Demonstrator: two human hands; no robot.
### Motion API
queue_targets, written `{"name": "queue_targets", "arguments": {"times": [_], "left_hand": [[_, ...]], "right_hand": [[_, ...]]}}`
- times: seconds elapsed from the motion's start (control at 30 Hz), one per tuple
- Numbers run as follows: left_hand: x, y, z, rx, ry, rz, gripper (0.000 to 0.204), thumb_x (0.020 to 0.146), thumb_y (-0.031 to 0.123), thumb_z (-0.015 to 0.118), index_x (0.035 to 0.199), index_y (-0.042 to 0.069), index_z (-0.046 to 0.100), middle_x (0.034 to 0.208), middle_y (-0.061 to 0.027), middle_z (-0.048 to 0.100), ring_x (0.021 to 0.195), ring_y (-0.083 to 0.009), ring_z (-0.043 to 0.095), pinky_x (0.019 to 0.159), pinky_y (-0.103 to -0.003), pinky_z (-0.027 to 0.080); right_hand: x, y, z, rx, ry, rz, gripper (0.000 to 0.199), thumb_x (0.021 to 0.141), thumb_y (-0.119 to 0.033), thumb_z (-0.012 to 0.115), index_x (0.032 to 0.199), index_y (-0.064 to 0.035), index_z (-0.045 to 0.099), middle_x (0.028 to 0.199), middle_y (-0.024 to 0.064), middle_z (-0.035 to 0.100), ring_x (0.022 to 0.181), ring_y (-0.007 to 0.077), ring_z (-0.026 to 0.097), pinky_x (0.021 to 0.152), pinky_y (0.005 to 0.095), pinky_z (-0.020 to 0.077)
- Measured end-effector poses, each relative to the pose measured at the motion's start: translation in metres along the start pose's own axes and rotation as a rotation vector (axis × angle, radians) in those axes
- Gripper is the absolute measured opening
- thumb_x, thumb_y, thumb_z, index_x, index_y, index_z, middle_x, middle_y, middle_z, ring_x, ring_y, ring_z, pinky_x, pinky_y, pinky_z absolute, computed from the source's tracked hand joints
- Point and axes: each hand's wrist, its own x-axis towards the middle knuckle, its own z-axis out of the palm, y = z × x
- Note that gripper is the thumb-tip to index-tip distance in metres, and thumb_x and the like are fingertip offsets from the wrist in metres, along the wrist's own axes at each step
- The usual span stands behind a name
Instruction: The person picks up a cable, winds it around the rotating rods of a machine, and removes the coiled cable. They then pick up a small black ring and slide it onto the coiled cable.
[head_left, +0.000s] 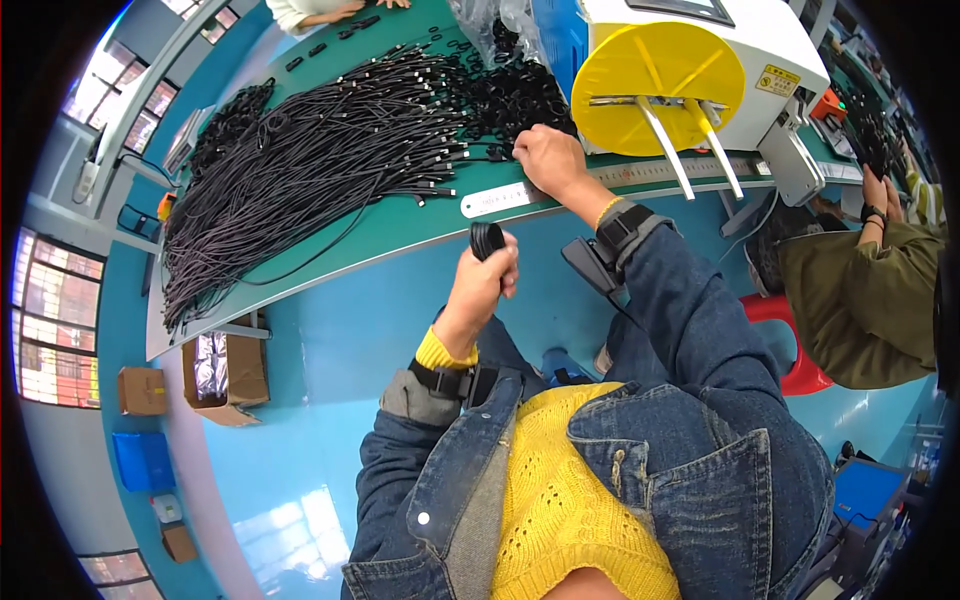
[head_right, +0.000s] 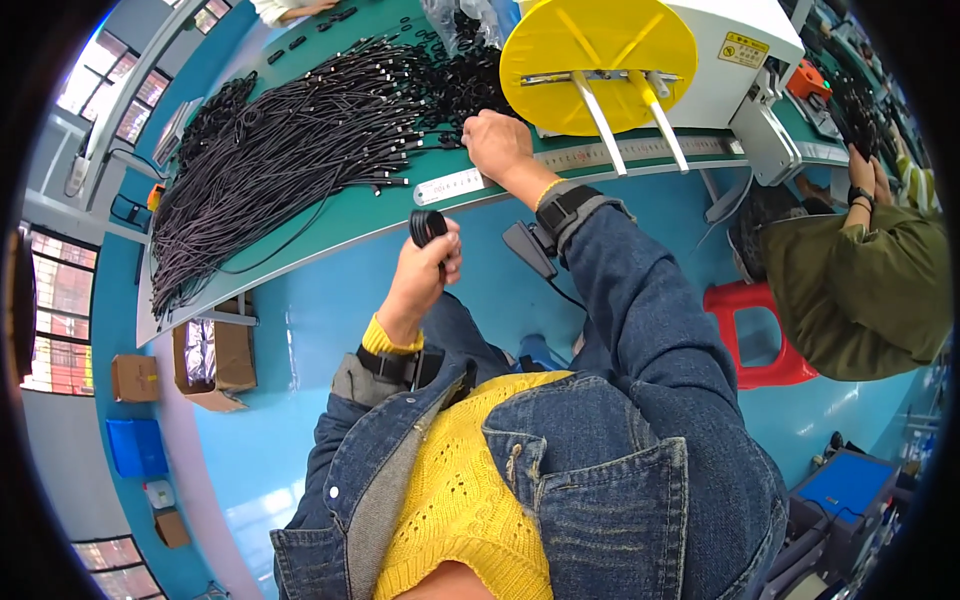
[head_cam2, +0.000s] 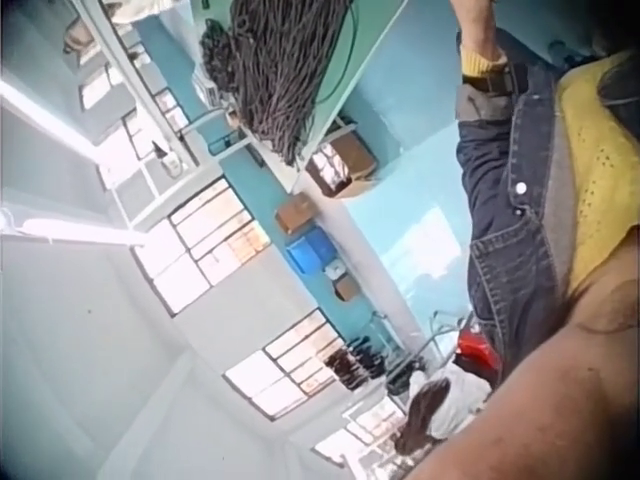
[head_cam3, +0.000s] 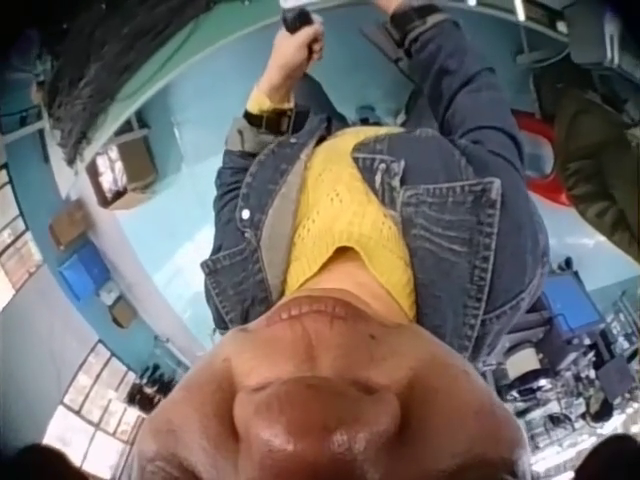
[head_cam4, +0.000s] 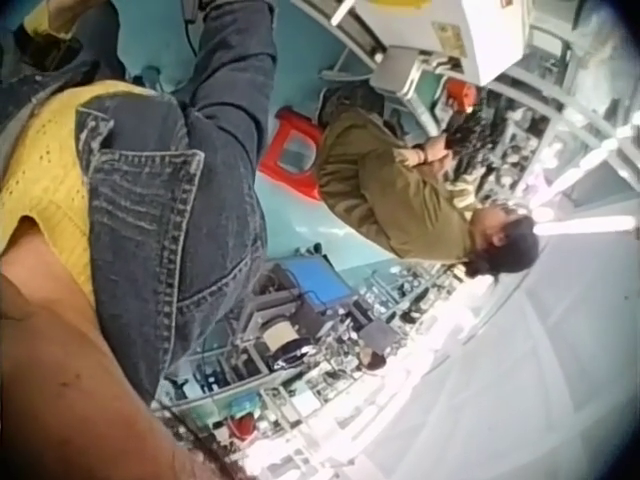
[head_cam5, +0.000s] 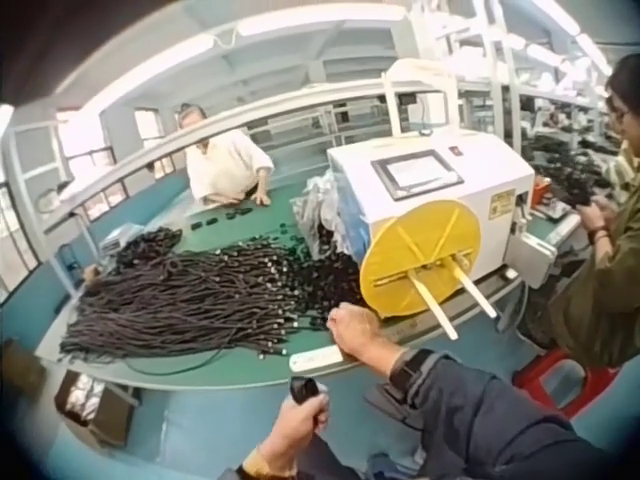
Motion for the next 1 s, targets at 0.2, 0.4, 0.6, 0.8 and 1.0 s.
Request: {"name": "queue_targets", "arguments": {"times": [0.2,0.4,0.6,0.8,1.0], "left_hand": [[0.038,0.022,0.002,0.11,0.128,0.256,0.008,0.085,0.012,0.054,0.088,0.004,0.052,0.07,-0.0017,0.052,0.054,-0.0091,0.047,0.046,-0.023,0.041],[0.037,0.001,0.029,0.11,0.031,0.327,0.008,0.087,0.01,0.052,0.092,0.004,0.052,0.073,-0.0021,0.053,0.057,-0.0091,0.05,0.051,-0.024,0.047],[0.006,-0.02,0.055,0.086,-0.094,0.155,0.008,0.084,0.006,0.054,0.091,0.003,0.052,0.07,-0.0027,0.054,0.055,-0.0087,0.05,0.05,-0.024,0.047],[0.009,-0.025,0.062,0.324,-0.094,0.262,0.01,0.082,0.004,0.054,0.091,0.003,0.052,0.069,-0.0023,0.053,0.053,-0.0091,0.051,0.049,-0.024,0.047],[-0.012,-0.014,0.079,0.434,-0.242,0.059,0.008,0.081,0.007,0.056,0.086,0.002,0.052,0.067,-0.0019,0.053,0.052,-0.0084,0.05,0.047,-0.023,0.043]], "right_hand": [[-0.036,-0.027,-0.013,0.521,0.181,-0.111,0.013,0.076,-0.021,0.059,0.072,-0.0095,0.065,0.077,0.0085,0.059,0.07,0.0288,0.059,0.061,0.0406,0.0473],[-0.097,-0.013,-0.036,0.59,0.128,-0.123,0.013,0.076,-0.018,0.061,0.075,-0.0059,0.062,0.072,0.0123,0.059,0.062,0.0268,0.056,0.056,0.0375,0.0447],[-0.147,0.029,-0.06,1.37,-0.332,0.353,0.013,0.084,-0.014,0.057,0.081,-0.0023,0.061,0.071,0.0015,0.059,0.06,0.0113,0.054,0.053,0.0241,0.0426],[-0.195,0.009,-0.09,1.905,-0.365,0.259,0.015,0.085,-0.009,0.054,0.095,-0.0018,0.062,0.073,0.0009,0.06,0.062,0.0067,0.055,0.054,0.0183,0.0437],[-0.2,0.029,-0.108,1.347,-0.459,0.275,0.024,0.084,-0.009,0.055,0.107,-0.0038,0.06,0.078,0.0037,0.062,0.061,0.0081,0.056,0.05,0.0214,0.0454]]}}
